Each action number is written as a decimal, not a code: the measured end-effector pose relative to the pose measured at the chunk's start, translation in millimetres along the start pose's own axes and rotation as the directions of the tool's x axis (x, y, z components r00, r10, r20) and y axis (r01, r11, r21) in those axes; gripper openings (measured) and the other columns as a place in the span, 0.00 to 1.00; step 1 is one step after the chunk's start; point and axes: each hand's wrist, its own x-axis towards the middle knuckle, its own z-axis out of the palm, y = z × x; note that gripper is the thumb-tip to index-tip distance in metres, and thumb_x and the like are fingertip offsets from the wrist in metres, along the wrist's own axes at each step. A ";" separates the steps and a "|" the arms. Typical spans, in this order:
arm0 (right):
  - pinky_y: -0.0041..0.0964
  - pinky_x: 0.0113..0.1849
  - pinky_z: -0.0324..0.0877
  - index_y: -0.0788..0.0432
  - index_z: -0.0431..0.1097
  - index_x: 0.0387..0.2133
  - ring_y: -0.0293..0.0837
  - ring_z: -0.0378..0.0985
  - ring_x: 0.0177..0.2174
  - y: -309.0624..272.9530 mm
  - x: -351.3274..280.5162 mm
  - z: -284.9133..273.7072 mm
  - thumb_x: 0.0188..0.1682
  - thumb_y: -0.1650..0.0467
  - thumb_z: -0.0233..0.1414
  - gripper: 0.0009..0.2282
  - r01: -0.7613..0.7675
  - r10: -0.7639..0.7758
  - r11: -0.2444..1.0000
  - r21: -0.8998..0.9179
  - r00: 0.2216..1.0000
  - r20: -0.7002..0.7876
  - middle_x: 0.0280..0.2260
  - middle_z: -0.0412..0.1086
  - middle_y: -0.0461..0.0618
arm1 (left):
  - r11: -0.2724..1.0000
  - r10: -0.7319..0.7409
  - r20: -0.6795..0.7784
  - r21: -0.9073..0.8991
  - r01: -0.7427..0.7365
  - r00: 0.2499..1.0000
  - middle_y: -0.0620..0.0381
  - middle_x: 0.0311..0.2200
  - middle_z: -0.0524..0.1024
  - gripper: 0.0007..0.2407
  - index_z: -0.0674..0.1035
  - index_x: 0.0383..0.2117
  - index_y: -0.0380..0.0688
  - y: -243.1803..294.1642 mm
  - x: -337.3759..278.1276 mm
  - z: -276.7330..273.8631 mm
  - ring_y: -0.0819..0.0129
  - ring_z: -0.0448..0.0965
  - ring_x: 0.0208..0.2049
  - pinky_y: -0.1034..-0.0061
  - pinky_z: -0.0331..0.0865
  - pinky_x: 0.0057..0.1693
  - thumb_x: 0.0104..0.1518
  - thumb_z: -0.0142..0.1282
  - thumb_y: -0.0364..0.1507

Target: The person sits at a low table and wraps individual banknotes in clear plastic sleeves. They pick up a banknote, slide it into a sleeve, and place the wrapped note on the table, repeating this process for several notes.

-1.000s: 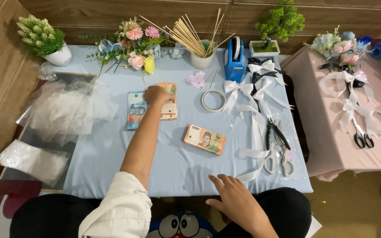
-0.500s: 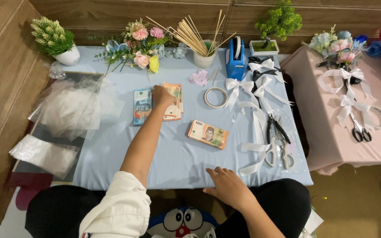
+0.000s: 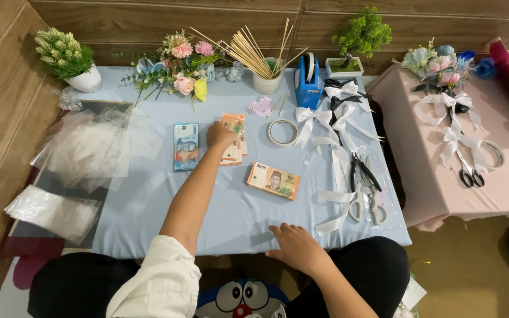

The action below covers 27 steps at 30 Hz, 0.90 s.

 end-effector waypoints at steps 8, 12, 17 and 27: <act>0.54 0.54 0.63 0.57 0.53 0.65 0.63 0.68 0.52 4.3 7.4 -1.9 0.54 0.54 0.51 0.30 -0.025 0.024 1.000 -0.010 1.000 -0.018 0.53 0.64 0.59 | 0.978 0.108 0.084 -0.187 -0.091 0.991 0.51 0.46 0.74 0.18 0.73 0.49 0.45 -14.7 -39.0 -47.4 0.57 0.76 0.44 0.66 0.72 0.43 0.52 0.56 0.35; 0.48 0.53 0.69 0.59 0.55 0.65 0.56 0.75 0.50 -10.7 7.0 -19.5 0.54 0.57 0.51 0.30 -0.032 0.014 0.991 -0.128 0.990 -0.137 0.52 0.68 0.62 | 0.904 0.427 0.026 -0.030 -0.426 0.904 0.40 0.48 0.78 0.23 0.76 0.55 0.40 -42.0 -78.3 -77.4 0.41 0.76 0.54 0.49 0.72 0.57 0.49 0.51 0.30; 0.56 0.55 0.67 0.63 0.48 0.68 0.64 0.70 0.54 -27.3 18.8 -9.7 0.52 0.62 0.55 0.34 0.004 -0.004 1.000 -0.001 0.910 -0.416 0.57 0.61 0.68 | 0.640 0.700 0.182 0.267 -0.720 0.690 0.38 0.40 0.80 0.13 0.80 0.45 0.42 -70.5 -160.3 -82.2 0.38 0.81 0.46 0.50 0.75 0.52 0.55 0.50 0.23; 0.58 0.55 0.67 0.61 0.57 0.65 0.69 0.66 0.56 -32.5 65.4 46.7 0.47 0.74 0.57 0.29 0.204 -0.192 0.973 -0.106 0.469 -0.862 0.59 0.50 0.74 | 0.324 0.934 -0.059 0.556 -0.765 0.352 0.55 0.24 0.74 0.09 0.78 0.39 0.40 -137.1 -220.0 31.9 0.60 0.77 0.31 0.60 0.62 0.50 0.52 0.57 0.19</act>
